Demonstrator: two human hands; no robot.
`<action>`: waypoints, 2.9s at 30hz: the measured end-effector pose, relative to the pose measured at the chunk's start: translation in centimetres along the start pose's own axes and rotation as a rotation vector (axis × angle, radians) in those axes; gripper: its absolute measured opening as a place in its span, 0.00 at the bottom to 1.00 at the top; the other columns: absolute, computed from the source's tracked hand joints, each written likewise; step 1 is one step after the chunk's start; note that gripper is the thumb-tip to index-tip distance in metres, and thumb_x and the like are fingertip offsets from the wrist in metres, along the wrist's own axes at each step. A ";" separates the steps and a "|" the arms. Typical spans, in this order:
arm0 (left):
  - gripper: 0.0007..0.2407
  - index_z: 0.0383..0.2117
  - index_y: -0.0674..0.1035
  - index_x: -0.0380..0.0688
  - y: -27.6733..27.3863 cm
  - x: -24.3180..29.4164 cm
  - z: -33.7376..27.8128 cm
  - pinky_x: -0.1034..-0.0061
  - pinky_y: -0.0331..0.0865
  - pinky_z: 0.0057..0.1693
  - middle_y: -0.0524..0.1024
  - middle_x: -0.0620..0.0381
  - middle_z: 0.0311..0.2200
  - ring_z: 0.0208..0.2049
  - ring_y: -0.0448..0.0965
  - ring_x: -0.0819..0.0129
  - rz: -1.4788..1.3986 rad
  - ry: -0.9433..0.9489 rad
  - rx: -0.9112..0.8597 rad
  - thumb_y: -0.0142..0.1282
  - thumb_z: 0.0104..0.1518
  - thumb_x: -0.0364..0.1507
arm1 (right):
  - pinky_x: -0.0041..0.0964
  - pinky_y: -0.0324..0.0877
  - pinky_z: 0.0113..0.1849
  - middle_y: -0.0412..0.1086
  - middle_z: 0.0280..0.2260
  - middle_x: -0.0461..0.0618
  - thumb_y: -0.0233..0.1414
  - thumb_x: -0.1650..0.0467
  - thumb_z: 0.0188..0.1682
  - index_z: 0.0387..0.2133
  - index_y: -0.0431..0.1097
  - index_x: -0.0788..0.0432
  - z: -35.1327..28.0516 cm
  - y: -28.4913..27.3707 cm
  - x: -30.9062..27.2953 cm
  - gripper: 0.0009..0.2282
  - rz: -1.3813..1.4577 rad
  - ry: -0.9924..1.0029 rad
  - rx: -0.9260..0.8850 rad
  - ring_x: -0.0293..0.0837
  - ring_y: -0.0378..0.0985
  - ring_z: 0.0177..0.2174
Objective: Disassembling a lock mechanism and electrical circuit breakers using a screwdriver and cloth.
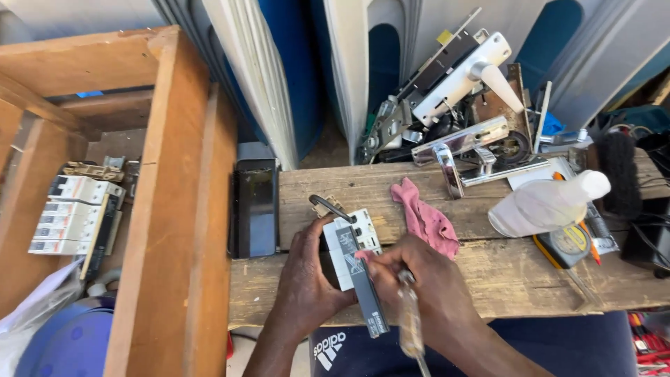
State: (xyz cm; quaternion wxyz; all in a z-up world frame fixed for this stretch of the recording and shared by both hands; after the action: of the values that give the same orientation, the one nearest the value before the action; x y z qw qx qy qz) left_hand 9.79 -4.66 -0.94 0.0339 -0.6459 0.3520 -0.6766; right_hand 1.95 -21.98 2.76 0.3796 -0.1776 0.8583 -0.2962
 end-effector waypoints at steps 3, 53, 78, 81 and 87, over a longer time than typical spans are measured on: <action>0.49 0.69 0.63 0.52 0.1 0.1 -0.1 0.57 0.68 0.62 0.70 0.51 0.60 0.63 0.71 0.56 0.007 -0.004 0.021 0.79 0.34 0.40 | 0.31 0.73 0.34 0.84 0.31 0.38 0.62 0.63 0.47 0.28 0.80 0.48 0.9 -0.5 -1.1 0.05 0.337 -0.201 0.117 0.33 0.82 0.30; 0.51 0.68 0.63 0.59 0.6 -0.5 -0.1 0.52 0.69 0.63 0.69 0.54 0.65 0.66 0.71 0.56 0.037 -0.139 0.003 0.82 0.31 0.45 | 0.35 0.80 0.25 0.88 0.35 0.51 0.58 0.72 0.50 0.35 0.83 0.60 0.8 -2.4 1.4 0.06 0.662 -0.482 -0.079 0.41 0.84 0.23; 0.44 0.66 0.67 0.43 -1.8 2.5 -1.4 0.66 0.65 0.68 0.72 0.46 0.62 0.64 0.74 0.54 -0.118 0.221 0.175 0.77 0.36 0.39 | 0.37 0.73 0.45 0.82 0.44 0.41 0.57 0.62 0.50 0.42 0.84 0.41 4.9 -2.5 4.9 0.10 0.085 -0.685 0.416 0.42 0.85 0.45; 0.48 0.69 0.64 0.50 -2.0 0.8 -1.7 0.60 0.66 0.66 0.71 0.51 0.66 0.66 0.71 0.57 -0.162 -0.029 0.135 0.75 0.33 0.44 | 0.40 0.77 0.37 0.80 0.42 0.40 0.57 0.61 0.50 0.44 0.83 0.40 5.3 -2.2 5.5 0.11 -0.028 -0.541 0.382 0.40 0.83 0.42; 0.47 0.67 0.67 0.45 -1.4 1.6 -1.9 0.73 0.75 0.62 0.81 0.49 0.58 0.57 0.81 0.64 -0.721 -0.096 0.159 0.78 0.31 0.31 | 0.33 0.69 0.52 0.81 0.44 0.42 0.56 0.67 0.53 0.42 0.83 0.50 4.4 -4.0 5.2 0.09 0.209 -0.641 0.407 0.40 0.83 0.47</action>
State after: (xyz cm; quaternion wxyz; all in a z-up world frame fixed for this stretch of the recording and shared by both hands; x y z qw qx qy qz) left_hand 8.40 -3.55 1.29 -0.1400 -0.7548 0.0461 -0.6392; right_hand 2.26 -29.47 0.15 0.6840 -0.0939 0.6333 -0.3496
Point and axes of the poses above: each hand's wrist, its own z-axis towards the middle knuckle, its own y-axis out of the palm, x = y × z, the point moved 10 cm from there along z, towards the middle knuckle
